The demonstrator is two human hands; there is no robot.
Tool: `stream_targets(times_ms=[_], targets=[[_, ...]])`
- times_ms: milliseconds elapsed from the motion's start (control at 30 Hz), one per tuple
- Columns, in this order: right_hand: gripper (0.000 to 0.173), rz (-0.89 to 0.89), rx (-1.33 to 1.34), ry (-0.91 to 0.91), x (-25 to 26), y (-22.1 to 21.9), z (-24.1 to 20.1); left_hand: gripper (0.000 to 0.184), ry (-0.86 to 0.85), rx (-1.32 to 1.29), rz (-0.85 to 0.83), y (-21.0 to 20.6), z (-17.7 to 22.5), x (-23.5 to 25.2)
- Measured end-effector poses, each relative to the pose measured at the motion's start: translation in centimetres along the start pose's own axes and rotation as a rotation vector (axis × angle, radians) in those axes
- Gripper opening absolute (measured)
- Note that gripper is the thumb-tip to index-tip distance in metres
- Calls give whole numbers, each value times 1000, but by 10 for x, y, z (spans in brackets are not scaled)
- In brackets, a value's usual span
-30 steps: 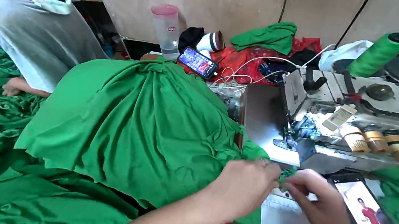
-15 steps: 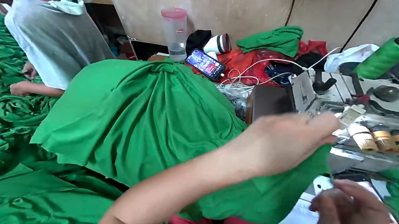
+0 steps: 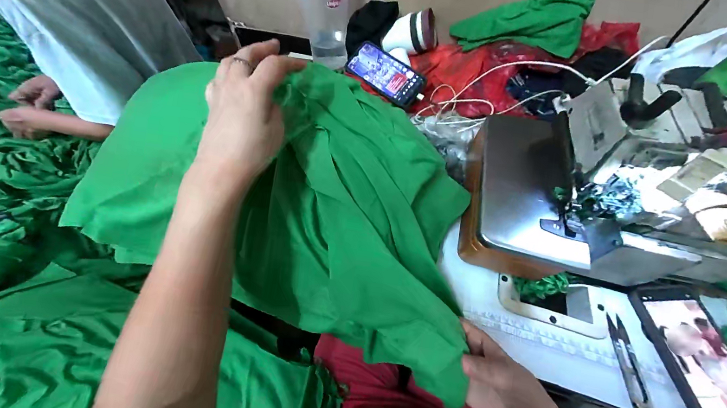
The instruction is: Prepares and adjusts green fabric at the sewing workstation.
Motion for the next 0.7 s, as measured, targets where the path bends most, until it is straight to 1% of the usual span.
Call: stream_targets(times_ms=[67, 100, 133, 167, 200, 233, 267, 300, 367, 400, 433, 467, 500, 533, 567, 600, 633, 667, 700], targets=[[37, -73, 175, -1, 0, -8, 9, 42, -136, -39, 36, 0, 36, -8], [37, -66, 264, -3, 0, -12, 15, 37, -228, -74, 3, -4, 53, -12], [38, -74, 341, -13, 1, -16, 19, 31, -318, -114, -75, -11, 70, -18], [42, -127, 386, -23, 4, -19, 22, 25, -392, -161, -204, -23, 84, -26], [47, -195, 396, -35, 7, -22, 22, 21, -433, -183, -369, -38, 94, -35], [47, -236, 370, -53, 9, -26, 20, 22, -445, -177, -529, -54, 99, -44], [45, -231, 329, -76, 10, -31, 16, 24, -448, -148, -658, -70, 101, -51], [41, -216, 298, -91, 9, -36, 13, 22, -460, -98, -728, -84, 100, -56], [34, -275, 289, -74, 9, -29, 19, 9, -535, -15, -709, -102, 97, -57], [34, -312, 276, -74, 10, -24, 21, 8, -550, -20, -701, -103, 101, -52], [32, -285, 222, -84, 9, -23, 17, 14, -539, -44, -717, -99, 108, -46], [28, -210, 128, -99, 8, -26, 9, 20, -514, -79, -735, -93, 117, -37], [25, -166, 52, -111, 7, -29, 0, 23, -551, -118, -639, -96, 117, -30], [23, -167, 12, -92, 6, -27, -5, 27, -581, -110, -524, -103, 113, -22], [21, -168, 5, -63, 5, -25, -7, 31, -534, -105, -474, -107, 115, -14], [20, -180, 21, -19, 5, -21, -5, 35, -416, -113, -497, -103, 123, -7], [23, -240, 21, 55, 6, -14, -1, 38, -311, -92, -526, -102, 127, 0], [24, -263, -25, 124, 7, -8, 1, 40, -247, -75, -537, -102, 128, 7], [25, -252, -93, 179, 7, -4, 0, 39, -246, -86, -514, -104, 125, 11]])
Point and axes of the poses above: each hand's wrist, its own x-axis towards the middle knuckle, its own y-axis out of the back of the hand, z = x × y, the point moved 1 cm from there along x, towards the middle knuckle, and after that the axes turned 8 degrees about -x, right-handed, at the moved point
